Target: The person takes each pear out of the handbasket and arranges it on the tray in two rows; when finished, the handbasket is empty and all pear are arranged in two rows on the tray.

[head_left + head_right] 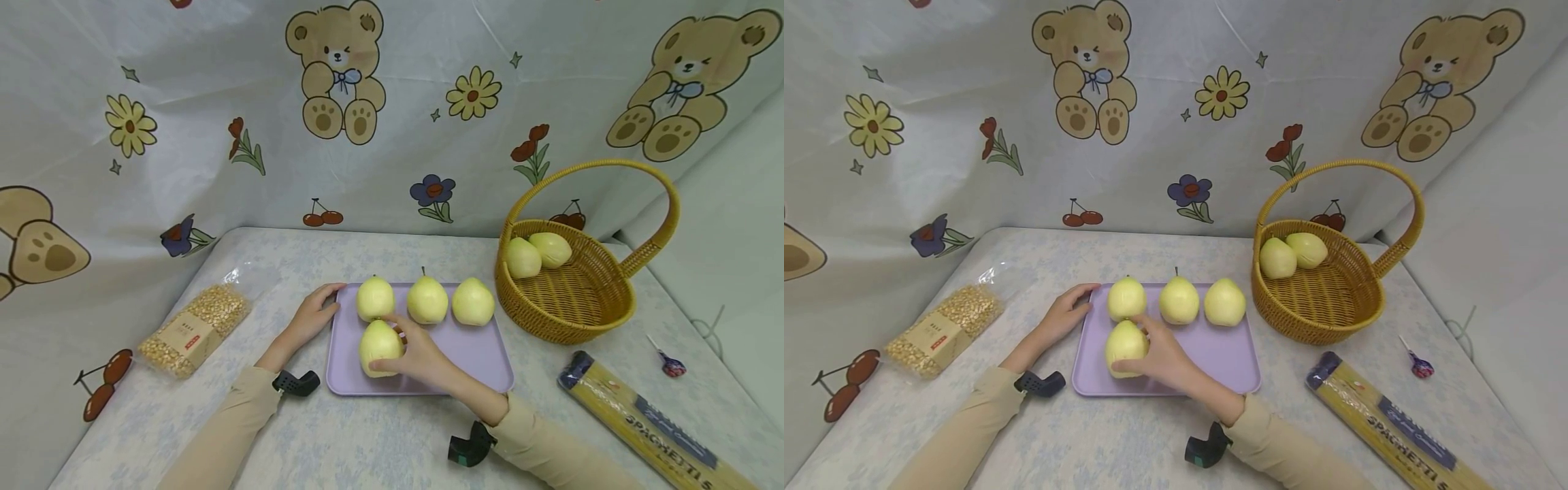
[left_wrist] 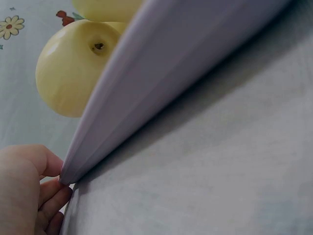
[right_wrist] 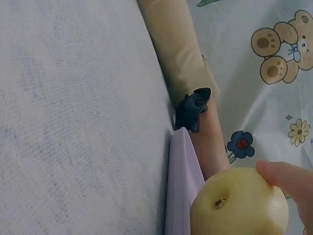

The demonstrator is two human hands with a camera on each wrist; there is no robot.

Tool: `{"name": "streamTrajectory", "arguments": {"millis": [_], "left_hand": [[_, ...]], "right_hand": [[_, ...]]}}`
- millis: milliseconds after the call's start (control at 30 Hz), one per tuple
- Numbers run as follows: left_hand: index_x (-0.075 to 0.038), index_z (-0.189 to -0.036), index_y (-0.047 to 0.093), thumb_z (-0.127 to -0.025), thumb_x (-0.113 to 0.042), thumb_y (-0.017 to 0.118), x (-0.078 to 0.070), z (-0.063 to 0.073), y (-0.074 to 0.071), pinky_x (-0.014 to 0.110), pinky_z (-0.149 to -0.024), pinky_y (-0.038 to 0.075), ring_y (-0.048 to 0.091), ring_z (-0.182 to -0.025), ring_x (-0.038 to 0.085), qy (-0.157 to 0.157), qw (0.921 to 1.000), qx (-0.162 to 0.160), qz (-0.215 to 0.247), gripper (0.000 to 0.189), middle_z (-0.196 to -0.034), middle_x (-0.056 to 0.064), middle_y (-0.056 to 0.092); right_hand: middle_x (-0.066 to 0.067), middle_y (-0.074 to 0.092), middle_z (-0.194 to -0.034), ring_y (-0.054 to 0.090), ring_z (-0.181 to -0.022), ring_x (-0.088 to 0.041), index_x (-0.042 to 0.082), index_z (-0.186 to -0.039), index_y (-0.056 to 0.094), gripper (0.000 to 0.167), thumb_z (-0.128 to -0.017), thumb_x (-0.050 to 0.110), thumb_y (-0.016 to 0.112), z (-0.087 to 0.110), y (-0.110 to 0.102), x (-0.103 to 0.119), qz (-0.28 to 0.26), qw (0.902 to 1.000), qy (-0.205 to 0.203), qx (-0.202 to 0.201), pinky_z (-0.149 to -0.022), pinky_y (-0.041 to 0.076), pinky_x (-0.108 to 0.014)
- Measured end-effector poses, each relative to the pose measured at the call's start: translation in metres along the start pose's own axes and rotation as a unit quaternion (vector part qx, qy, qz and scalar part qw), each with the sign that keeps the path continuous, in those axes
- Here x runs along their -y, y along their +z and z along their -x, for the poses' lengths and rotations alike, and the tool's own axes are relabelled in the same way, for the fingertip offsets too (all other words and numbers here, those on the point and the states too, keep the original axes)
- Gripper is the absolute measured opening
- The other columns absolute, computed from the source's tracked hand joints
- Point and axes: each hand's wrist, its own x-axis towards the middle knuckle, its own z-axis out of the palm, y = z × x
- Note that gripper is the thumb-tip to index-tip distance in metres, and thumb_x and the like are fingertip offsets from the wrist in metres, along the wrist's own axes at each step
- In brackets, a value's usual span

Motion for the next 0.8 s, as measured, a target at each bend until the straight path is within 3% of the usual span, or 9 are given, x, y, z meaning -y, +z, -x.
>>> {"name": "streamTrajectory", "arguments": {"millis": [167, 533, 800], "left_hand": [[-0.008, -0.138, 0.049, -0.095, -0.009, 0.050, 0.0004, 0.0004, -0.0003, 0.046, -0.116, 0.030, 0.039, -0.138, 0.029, -0.001, 1.0000, 0.000, 0.005, 0.043, -0.145, 0.013, 0.046], [-0.007, -0.137, 0.049, -0.094, -0.007, 0.050, 0.0001, -0.0013, -0.0001, 0.047, -0.116, 0.031, 0.040, -0.138, 0.030, 0.013, 0.9999, 0.001, 0.008, 0.043, -0.144, 0.014, 0.047], [-0.005, -0.136, 0.050, -0.093, -0.007, 0.049, 0.0010, -0.0004, 0.0015, 0.049, -0.113, 0.035, 0.043, -0.134, 0.034, 0.035, 0.9994, -0.008, 0.003, 0.043, -0.141, 0.017, 0.048]], "right_hand": [[-0.017, 0.052, -0.130, 0.053, -0.111, -0.024, 0.005, -0.140, 0.045, 0.072, -0.079, 0.026, 0.077, 0.0029, 0.0006, 0.0022, 0.011, 0.9996, -0.023, 0.013, -0.089, 0.049, -0.038], [-0.015, 0.054, -0.124, 0.048, -0.102, -0.017, 0.007, -0.146, 0.039, 0.081, -0.078, 0.027, 0.078, 0.0059, -0.0037, 0.0062, 0.056, 0.9960, -0.049, 0.050, -0.080, 0.045, -0.026], [-0.018, 0.048, -0.134, 0.050, -0.117, -0.025, 0.008, -0.146, 0.037, 0.080, -0.080, 0.027, 0.077, 0.0062, 0.0042, 0.0022, 0.018, 0.9978, -0.041, 0.048, -0.098, 0.045, -0.045]]}}
